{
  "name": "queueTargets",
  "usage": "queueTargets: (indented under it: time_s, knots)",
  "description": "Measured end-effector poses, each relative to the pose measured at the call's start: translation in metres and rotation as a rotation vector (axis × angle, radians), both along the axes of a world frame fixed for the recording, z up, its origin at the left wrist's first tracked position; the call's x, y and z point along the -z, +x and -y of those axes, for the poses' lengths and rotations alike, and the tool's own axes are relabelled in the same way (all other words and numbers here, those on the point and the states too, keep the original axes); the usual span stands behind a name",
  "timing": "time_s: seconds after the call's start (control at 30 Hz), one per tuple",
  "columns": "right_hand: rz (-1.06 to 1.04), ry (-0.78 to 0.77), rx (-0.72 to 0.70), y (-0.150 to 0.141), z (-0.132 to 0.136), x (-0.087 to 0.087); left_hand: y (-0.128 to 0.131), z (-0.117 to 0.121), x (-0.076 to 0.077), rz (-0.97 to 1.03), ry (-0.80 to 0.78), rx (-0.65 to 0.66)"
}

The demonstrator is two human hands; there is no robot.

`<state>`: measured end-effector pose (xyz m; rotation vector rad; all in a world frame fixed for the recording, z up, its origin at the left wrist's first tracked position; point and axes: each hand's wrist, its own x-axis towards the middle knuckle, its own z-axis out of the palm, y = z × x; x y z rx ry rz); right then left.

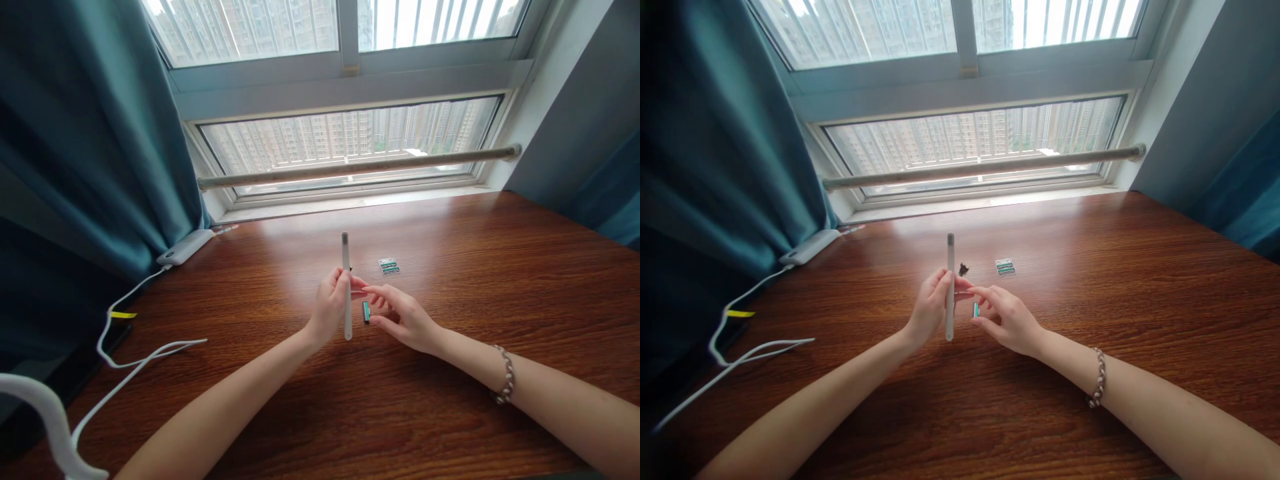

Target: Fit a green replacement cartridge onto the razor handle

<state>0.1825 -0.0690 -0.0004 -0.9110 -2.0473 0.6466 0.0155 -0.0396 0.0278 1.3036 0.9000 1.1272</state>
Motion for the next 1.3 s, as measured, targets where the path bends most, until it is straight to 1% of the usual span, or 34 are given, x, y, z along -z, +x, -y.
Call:
queueTargets:
  time_s: [0.07, 0.17, 0.27, 0.33, 0.4, 0.47, 0.57, 0.67, 0.8, 0.87, 0.93, 1.0, 1.1, 1.3]
  knots:
    - [0.071, 0.042, 0.030, -0.001, -0.002, 0.001, -0.002, -0.006, -0.002, 0.067, -0.106, -0.006]
    - [0.118, 0.051, 0.067, -0.003, -0.001, 0.005, -0.003, -0.011, -0.003, 0.055, -0.192, 0.016]
    - [0.098, 0.011, 0.147, -0.004, -0.001, 0.008, -0.002, -0.013, -0.004, -0.003, -0.174, -0.001]
    - [0.125, -0.007, 0.178, -0.005, -0.003, 0.009, -0.002, -0.015, -0.004, -0.005, -0.148, -0.012]
    - [0.202, -0.021, 0.161, -0.005, -0.006, 0.008, -0.002, -0.016, -0.004, 0.016, -0.149, 0.004]
    - [0.260, -0.045, 0.141, -0.005, -0.008, 0.007, -0.002, -0.017, -0.004, 0.044, -0.191, 0.019]
    - [0.271, -0.073, 0.134, -0.005, -0.011, 0.008, -0.002, -0.016, -0.004, 0.065, -0.281, 0.029]
    - [0.209, -0.079, 0.135, -0.004, -0.013, 0.010, -0.002, -0.016, -0.002, 0.058, -0.344, 0.079]
    - [-0.039, -0.006, 0.251, 0.000, -0.014, 0.005, -0.003, -0.015, 0.000, 0.065, -0.452, 0.191]
    - [-0.118, 0.049, 0.289, 0.003, -0.014, 0.000, -0.003, -0.014, 0.000, 0.085, -0.519, 0.310]
    - [-0.149, 0.079, 0.287, 0.005, -0.013, -0.004, -0.003, -0.012, 0.000, 0.131, -0.571, 0.453]
    - [-0.160, 0.087, 0.272, 0.005, -0.011, -0.006, -0.002, -0.010, -0.001, 0.182, -0.601, 0.558]
    - [-0.168, 0.102, 0.244, 0.004, -0.009, -0.007, -0.001, -0.007, -0.002, 0.210, -0.599, 0.589]
    - [-0.163, 0.116, 0.227, 0.005, -0.011, -0.005, 0.001, -0.004, -0.006, 0.199, -0.587, 0.546]
